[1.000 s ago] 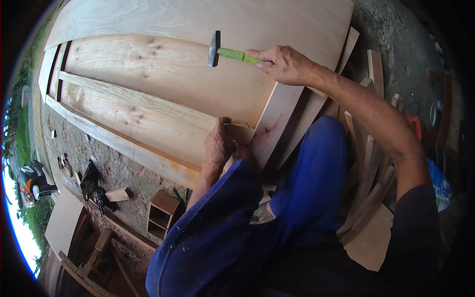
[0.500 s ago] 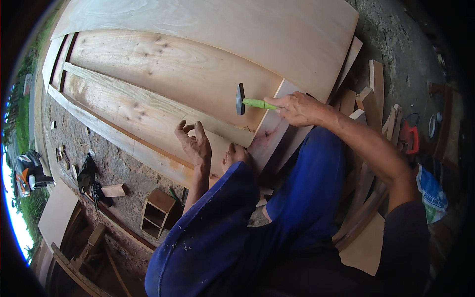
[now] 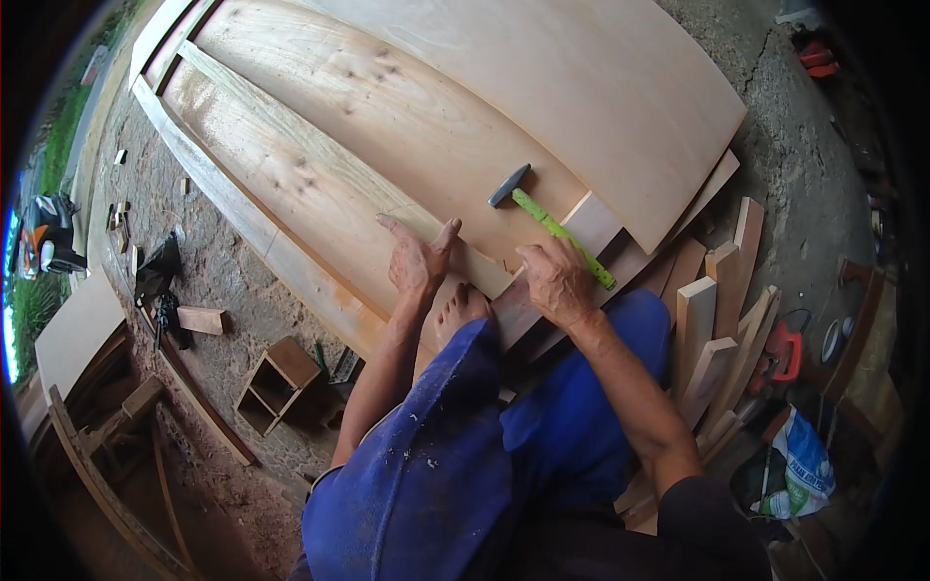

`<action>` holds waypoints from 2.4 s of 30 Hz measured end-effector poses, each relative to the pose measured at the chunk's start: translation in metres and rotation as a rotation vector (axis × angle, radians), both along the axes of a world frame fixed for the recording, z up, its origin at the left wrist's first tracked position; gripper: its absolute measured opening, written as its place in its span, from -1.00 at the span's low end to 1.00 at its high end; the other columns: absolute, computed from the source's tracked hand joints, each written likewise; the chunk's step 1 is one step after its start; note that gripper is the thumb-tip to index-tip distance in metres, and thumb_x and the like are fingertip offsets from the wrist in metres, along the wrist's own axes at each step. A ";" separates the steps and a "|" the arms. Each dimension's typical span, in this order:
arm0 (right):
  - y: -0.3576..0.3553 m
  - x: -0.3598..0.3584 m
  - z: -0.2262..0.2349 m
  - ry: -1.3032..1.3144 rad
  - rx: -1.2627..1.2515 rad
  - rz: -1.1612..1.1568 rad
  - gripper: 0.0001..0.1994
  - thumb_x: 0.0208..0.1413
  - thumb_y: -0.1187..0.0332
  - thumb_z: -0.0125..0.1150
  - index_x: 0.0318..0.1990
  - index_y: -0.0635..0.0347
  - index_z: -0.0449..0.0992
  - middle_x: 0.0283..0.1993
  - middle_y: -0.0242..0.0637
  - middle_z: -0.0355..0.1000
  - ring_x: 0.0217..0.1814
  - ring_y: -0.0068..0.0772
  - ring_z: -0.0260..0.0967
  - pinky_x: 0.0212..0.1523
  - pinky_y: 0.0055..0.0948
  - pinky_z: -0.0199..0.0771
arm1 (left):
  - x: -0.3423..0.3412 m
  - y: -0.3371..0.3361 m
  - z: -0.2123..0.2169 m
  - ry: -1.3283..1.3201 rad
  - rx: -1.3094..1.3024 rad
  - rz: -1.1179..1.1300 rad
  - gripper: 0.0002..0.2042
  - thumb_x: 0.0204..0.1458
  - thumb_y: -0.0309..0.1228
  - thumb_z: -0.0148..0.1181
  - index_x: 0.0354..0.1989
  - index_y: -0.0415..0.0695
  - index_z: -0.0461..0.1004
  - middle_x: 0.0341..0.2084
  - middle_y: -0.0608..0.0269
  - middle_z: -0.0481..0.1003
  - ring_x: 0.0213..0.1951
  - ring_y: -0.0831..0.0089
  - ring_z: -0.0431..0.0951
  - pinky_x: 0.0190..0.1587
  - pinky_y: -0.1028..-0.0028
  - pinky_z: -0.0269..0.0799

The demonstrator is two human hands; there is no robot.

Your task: The person is assembling a wooden structure, likely a boat hull, by hammering nails into wooden planks and supports. They are sitting on the ground and using a hammer to secure the pieces together.

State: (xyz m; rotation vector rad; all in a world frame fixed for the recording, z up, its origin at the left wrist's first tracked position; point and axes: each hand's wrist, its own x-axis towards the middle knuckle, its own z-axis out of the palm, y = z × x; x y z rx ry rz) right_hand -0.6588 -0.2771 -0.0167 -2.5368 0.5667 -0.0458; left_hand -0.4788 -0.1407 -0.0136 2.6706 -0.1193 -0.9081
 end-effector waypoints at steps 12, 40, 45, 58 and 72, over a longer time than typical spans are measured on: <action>-0.058 0.012 -0.018 -0.013 -0.022 -0.032 -0.72 0.14 0.36 0.18 -0.01 0.17 0.46 -0.08 -0.12 0.43 0.11 0.03 0.32 0.02 -0.02 0.35 | 0.037 0.052 -0.025 -0.066 -0.612 -0.381 -0.69 0.11 -0.58 -0.09 -0.05 -0.12 0.54 -0.38 0.10 0.55 -0.33 0.20 0.55 -0.21 0.27 0.46; -0.037 -0.067 0.012 -0.119 0.040 0.602 -0.86 0.19 0.34 0.13 -0.36 0.16 0.34 -0.54 -0.21 0.39 -0.54 -0.08 0.53 -0.56 -0.16 0.57 | 0.050 -0.008 -0.019 -0.468 -0.203 -1.771 -0.93 0.01 -0.40 0.13 -0.48 0.00 0.49 -0.47 0.35 0.47 -0.22 0.40 0.52 -0.07 0.40 0.34; -0.046 -0.060 0.011 0.068 -0.038 0.565 -0.85 0.14 0.36 0.15 -0.38 0.13 0.31 -0.54 -0.24 0.38 -0.49 -0.14 0.53 -0.55 -0.22 0.57 | 0.051 -0.011 -0.012 -0.475 -0.143 -1.802 -0.95 0.00 -0.40 0.14 -0.47 0.00 0.49 -0.47 0.36 0.47 -0.21 0.41 0.52 -0.07 0.40 0.33; -0.051 -0.068 -0.002 -0.016 0.016 0.689 -0.87 0.07 0.39 0.16 -0.40 0.11 0.30 -0.55 -0.24 0.40 -0.53 -0.13 0.50 -0.59 -0.17 0.50 | 0.047 -0.009 -0.012 -0.461 -0.168 -1.766 -0.99 -0.03 -0.41 0.16 -0.44 -0.01 0.49 -0.44 0.36 0.48 -0.20 0.41 0.51 -0.07 0.41 0.32; 0.047 -0.046 0.062 0.017 0.248 0.407 -0.43 0.11 0.48 0.15 0.31 0.32 0.23 -0.30 -0.01 0.36 -0.31 0.11 0.49 -0.31 -0.02 0.56 | 0.050 -0.009 -0.010 -0.452 -0.183 -1.737 -0.93 -0.11 -0.43 0.25 -0.43 -0.02 0.50 -0.41 0.34 0.49 -0.17 0.38 0.52 -0.05 0.38 0.33</action>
